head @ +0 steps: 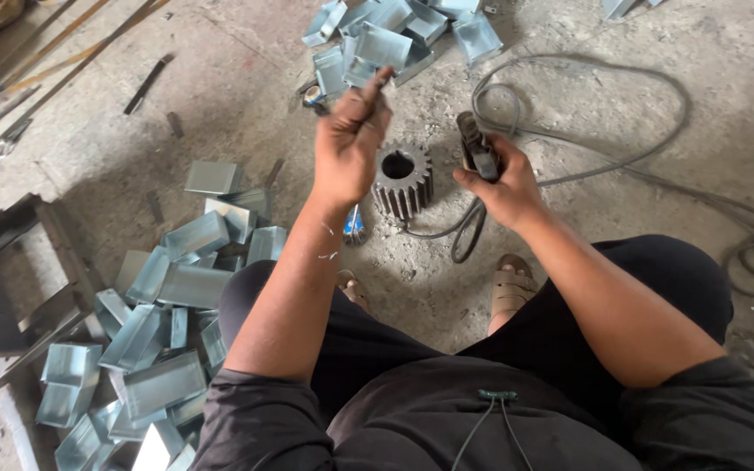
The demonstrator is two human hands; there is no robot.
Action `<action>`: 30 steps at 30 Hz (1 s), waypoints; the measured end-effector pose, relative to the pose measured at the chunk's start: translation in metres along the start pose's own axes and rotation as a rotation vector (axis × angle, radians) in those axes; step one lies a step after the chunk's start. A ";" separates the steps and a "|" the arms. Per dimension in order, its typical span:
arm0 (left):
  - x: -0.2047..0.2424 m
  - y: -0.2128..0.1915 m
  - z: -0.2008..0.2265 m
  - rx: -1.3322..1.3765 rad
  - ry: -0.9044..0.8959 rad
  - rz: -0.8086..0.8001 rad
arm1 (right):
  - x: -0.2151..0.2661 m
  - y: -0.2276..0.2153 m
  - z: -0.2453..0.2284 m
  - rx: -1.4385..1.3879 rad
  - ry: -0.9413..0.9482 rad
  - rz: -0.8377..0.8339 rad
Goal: The person sits on the floor and uses a welding torch to join small rectangular metal pieces. They hold the metal pieces in one hand and the torch in the other, creating sparks as they weld the seams of the metal boxes.
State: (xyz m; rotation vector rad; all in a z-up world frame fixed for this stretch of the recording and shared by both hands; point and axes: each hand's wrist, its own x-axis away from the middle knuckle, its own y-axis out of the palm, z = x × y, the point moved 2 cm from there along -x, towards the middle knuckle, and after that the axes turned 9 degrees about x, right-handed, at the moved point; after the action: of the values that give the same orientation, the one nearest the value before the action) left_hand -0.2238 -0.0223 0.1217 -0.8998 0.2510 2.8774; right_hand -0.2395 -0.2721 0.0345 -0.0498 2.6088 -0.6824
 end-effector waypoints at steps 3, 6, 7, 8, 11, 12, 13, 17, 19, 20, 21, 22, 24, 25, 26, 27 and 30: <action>0.004 0.012 0.008 -0.167 -0.072 -0.151 | 0.006 -0.005 0.003 0.165 -0.114 0.083; 0.007 0.022 0.014 -0.250 -0.053 -0.158 | 0.006 -0.011 0.000 0.279 -0.160 0.133; 0.009 0.025 0.017 -0.231 0.012 -0.140 | 0.006 -0.013 -0.002 0.301 -0.162 0.137; 0.010 0.027 0.020 -0.212 0.077 -0.123 | 0.007 -0.014 -0.004 0.317 -0.158 0.143; 0.012 0.028 0.021 -0.529 0.029 -0.090 | 0.002 -0.018 -0.011 0.347 -0.180 0.157; 0.013 0.028 0.022 -0.511 0.016 -0.099 | 0.001 -0.019 -0.013 0.349 -0.203 0.160; 0.015 0.028 0.022 -0.494 0.002 -0.109 | 0.001 -0.019 -0.015 0.348 -0.224 0.163; 0.020 0.032 0.021 -0.433 0.023 -0.119 | -0.003 -0.015 -0.018 0.337 -0.269 0.153; 0.023 0.034 0.018 -0.442 0.002 -0.106 | -0.006 -0.013 -0.019 0.326 -0.291 0.142; 0.024 0.035 0.017 -0.446 -0.007 -0.102 | -0.006 -0.012 -0.020 0.316 -0.300 0.142; 0.024 0.036 0.017 -0.452 0.005 -0.096 | -0.006 -0.012 -0.021 0.307 -0.306 0.144; 0.025 0.037 0.017 -0.459 0.017 -0.091 | -0.006 -0.012 -0.022 0.299 -0.312 0.146; 0.027 0.038 0.016 -0.466 0.032 -0.095 | -0.006 -0.012 -0.024 0.267 -0.296 0.130; 0.027 0.039 0.016 -0.468 0.034 -0.103 | -0.006 -0.013 -0.026 0.252 -0.289 0.122; 0.028 0.039 0.017 -0.470 0.037 -0.110 | -0.005 -0.013 -0.027 0.242 -0.276 0.124; 0.029 0.039 0.017 -0.464 0.043 -0.119 | -0.003 -0.014 -0.028 0.233 -0.263 0.126; 0.030 0.039 0.019 -0.466 0.057 -0.144 | -0.001 -0.014 -0.029 0.208 -0.247 0.120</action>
State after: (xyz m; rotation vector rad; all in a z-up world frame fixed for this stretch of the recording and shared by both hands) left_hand -0.2654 -0.0549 0.1244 -1.0158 -0.4812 2.8191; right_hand -0.2521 -0.2713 0.0644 0.0811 2.2744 -0.8430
